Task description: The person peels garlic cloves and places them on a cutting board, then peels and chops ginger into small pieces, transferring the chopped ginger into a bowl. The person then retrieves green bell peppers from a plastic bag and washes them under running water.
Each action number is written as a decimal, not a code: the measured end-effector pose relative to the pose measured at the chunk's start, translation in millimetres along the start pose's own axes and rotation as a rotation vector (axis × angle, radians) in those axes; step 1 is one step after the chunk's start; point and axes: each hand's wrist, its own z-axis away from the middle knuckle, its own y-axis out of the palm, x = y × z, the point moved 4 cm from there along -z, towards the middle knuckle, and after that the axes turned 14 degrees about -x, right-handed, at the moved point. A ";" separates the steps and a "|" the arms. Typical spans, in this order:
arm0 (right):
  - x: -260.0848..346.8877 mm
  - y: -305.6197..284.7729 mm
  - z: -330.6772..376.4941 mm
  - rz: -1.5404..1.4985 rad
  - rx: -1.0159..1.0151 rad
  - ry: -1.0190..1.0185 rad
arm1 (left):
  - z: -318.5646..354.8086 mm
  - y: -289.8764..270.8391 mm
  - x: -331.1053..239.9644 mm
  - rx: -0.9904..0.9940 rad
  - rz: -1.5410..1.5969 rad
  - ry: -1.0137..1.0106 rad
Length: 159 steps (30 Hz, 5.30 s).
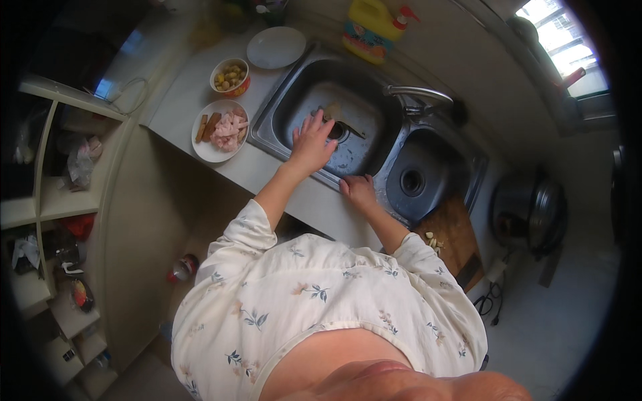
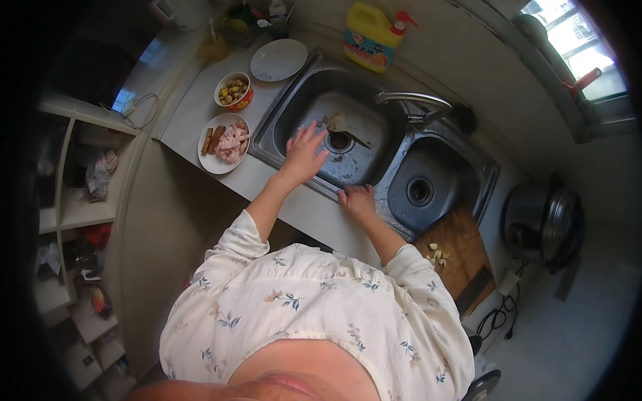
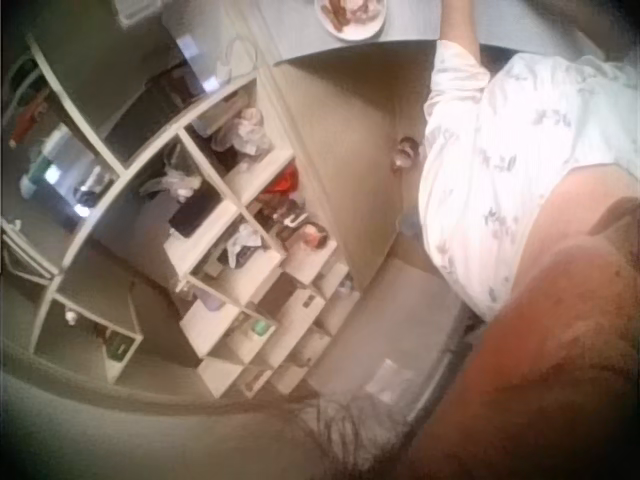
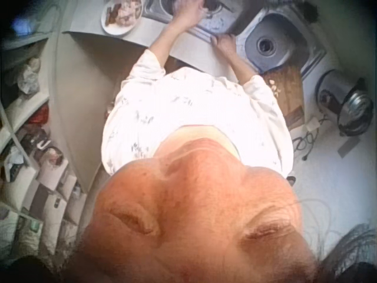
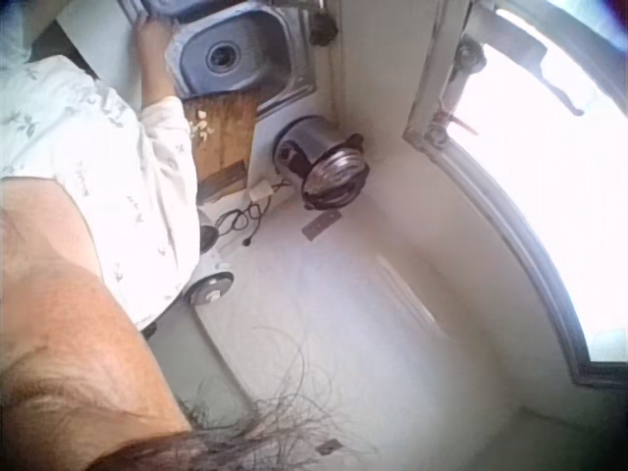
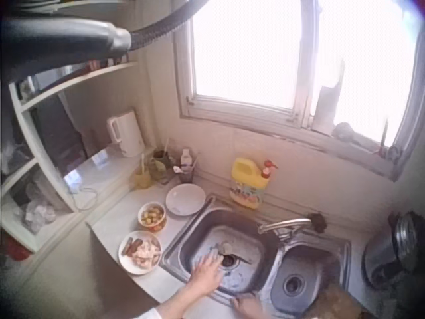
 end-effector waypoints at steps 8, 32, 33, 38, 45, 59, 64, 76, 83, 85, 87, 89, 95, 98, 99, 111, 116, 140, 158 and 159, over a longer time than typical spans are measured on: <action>10.9 -0.8 6.6 0.115 -0.207 -0.129 | -40.0 38.6 16.2 0.182 -0.050 0.188; 2.6 2.9 0.5 0.039 -0.155 -0.050 | 112.9 4.0 49.8 -0.053 -0.049 -0.044; 1.4 3.1 -0.1 0.036 -0.140 -0.058 | 124.2 -3.3 53.2 -0.028 -0.084 -0.100; -0.8 5.0 -0.8 0.081 -0.212 -0.168 | 186.6 -39.9 90.4 -0.097 -0.029 -0.356; -6.3 7.7 0.0 0.000 -0.048 0.040 | 252.7 -58.4 168.3 0.267 -0.098 -0.628; 47.3 4.6 -4.0 0.330 -0.133 0.346 | 263.1 -132.3 269.7 0.286 -0.043 -0.639; 52.9 0.0 -5.2 0.344 -0.147 0.389 | 258.0 -128.7 282.3 0.373 -0.051 -0.652; 48.3 13.0 -2.4 0.579 -0.092 0.176 | 215.6 -133.6 282.3 0.337 -0.088 -0.563; 49.7 9.0 -2.7 0.535 -0.212 0.193 | 227.3 -139.3 267.7 0.215 -0.091 -0.676; 45.3 11.7 -3.4 0.591 -0.218 0.151 | 236.8 -144.5 268.8 0.205 -0.074 -0.726; 36.7 16.9 -3.3 0.663 -0.224 0.167 | 248.4 -152.4 273.7 0.172 -0.041 -0.765; 29.9 24.7 -4.2 0.639 -0.193 0.060 | 259.5 -161.9 281.1 0.114 0.005 -0.803; 11.4 33.5 -12.1 0.532 -0.283 0.160 | 256.2 -239.4 334.1 -0.356 0.019 -0.755; 11.8 31.0 -9.7 0.500 -0.328 0.260 | 230.5 -318.4 384.1 -0.691 -0.151 -0.787; 12.3 29.4 -8.6 0.494 -0.346 0.284 | 216.1 -349.3 400.2 -0.765 -0.222 -0.759; 24.3 17.5 -5.0 0.466 -0.238 0.352 | 93.6 -461.1 499.9 -0.663 -0.602 -0.829; 37.9 11.5 -2.0 0.465 -0.278 0.256 | 134.3 -429.3 487.5 -0.737 -0.508 -0.675; 37.3 11.6 -0.9 0.466 -0.348 0.249 | 161.2 -473.3 481.4 -0.916 -0.566 -1.278; 43.3 13.5 -0.9 0.470 -0.388 0.272 | 85.7 -413.4 448.0 -0.121 -0.866 -0.170; 45.4 14.1 0.4 0.496 -0.405 0.295 | 85.4 -414.5 459.8 -0.174 -0.854 -0.254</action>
